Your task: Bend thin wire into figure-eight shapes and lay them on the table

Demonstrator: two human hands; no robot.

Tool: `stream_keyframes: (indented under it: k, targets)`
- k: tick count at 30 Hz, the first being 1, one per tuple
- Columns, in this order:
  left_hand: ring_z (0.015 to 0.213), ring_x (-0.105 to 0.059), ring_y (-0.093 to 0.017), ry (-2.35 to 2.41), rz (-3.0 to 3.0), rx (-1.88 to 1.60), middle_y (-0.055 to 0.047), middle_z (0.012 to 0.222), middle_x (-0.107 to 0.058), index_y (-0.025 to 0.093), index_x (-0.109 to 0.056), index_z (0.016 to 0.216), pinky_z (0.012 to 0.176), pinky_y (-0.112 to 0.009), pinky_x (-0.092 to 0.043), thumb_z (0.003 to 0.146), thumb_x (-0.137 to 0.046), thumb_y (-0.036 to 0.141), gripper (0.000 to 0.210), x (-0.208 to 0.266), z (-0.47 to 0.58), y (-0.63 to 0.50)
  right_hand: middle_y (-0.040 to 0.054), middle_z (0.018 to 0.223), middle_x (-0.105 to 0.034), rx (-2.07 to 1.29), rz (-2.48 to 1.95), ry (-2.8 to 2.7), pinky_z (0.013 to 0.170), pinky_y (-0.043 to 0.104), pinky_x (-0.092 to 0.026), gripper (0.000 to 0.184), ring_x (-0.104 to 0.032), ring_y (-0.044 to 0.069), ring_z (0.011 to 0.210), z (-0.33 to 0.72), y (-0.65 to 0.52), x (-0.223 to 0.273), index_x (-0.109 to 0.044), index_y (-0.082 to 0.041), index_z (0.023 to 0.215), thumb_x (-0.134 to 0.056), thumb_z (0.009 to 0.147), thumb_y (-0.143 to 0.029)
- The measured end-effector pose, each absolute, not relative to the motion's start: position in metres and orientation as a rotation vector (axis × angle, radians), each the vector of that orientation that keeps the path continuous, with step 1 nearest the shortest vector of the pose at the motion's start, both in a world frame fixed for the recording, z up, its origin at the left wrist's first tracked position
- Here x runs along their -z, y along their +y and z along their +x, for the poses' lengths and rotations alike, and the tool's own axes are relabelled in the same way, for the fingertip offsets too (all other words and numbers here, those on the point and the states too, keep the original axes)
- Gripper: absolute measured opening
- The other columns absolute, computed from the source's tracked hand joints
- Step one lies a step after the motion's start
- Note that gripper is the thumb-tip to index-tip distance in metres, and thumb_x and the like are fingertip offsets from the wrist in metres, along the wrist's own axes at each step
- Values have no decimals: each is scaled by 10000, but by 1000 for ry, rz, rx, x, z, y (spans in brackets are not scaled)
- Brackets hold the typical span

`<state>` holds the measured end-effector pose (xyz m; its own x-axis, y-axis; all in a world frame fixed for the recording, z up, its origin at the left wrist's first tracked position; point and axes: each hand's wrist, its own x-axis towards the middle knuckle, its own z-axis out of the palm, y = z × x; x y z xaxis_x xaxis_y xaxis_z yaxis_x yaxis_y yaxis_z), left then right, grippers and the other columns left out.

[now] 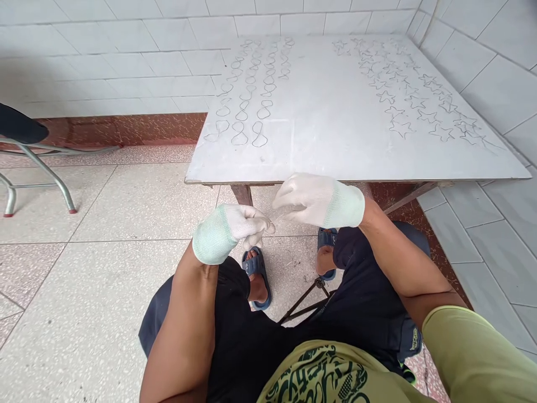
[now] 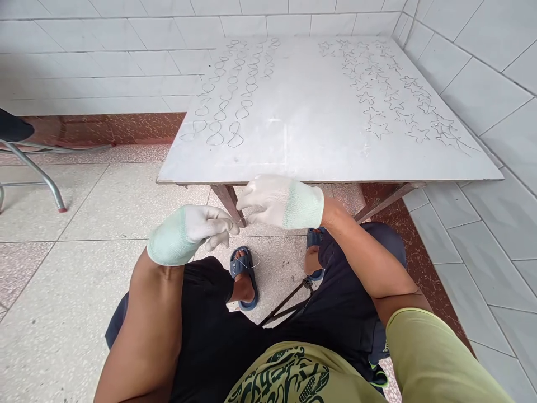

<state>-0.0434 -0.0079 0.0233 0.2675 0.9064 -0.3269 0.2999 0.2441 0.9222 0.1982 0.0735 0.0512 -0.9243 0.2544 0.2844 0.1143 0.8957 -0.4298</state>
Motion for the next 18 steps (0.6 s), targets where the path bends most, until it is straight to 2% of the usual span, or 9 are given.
stream_keyframes:
  k: [3,7,13,18]
  targets:
    - [464,-605,-173,1290,1298,-591,4,425,-573,182,-791,712,546,-287,-510,753,-685,323,181,-23,-42,-7,33,852,-757,-548,-139,-2808,895,369,-509,352,-658,190,829,192,73,-50,-791,-209,867,-488,1035,-149]
    - [461,-612,-171,1308,1304,-599,-1,416,-575,186,-771,670,506,-263,-469,750,-689,318,174,-25,-39,-7,46,896,-781,-525,-149,-2831,951,385,-503,407,-666,197,883,194,73,-49,-811,-204,897,-442,1067,-190]
    - [418,-568,-149,1340,1288,-559,11,396,-549,182,-768,649,491,-255,-454,731,-661,289,172,-30,-35,-8,67,958,-808,-603,-170,-2775,984,412,-532,386,-704,219,941,194,71,-45,-837,-198,981,-459,1058,-199]
    - [359,-479,-117,1259,1177,-685,17,394,-529,157,-805,686,528,-295,-517,716,-716,252,134,-24,-34,-11,6,976,-812,-742,-226,-2832,1084,390,-515,336,-724,214,992,192,69,-50,-838,-273,912,-557,999,-109]
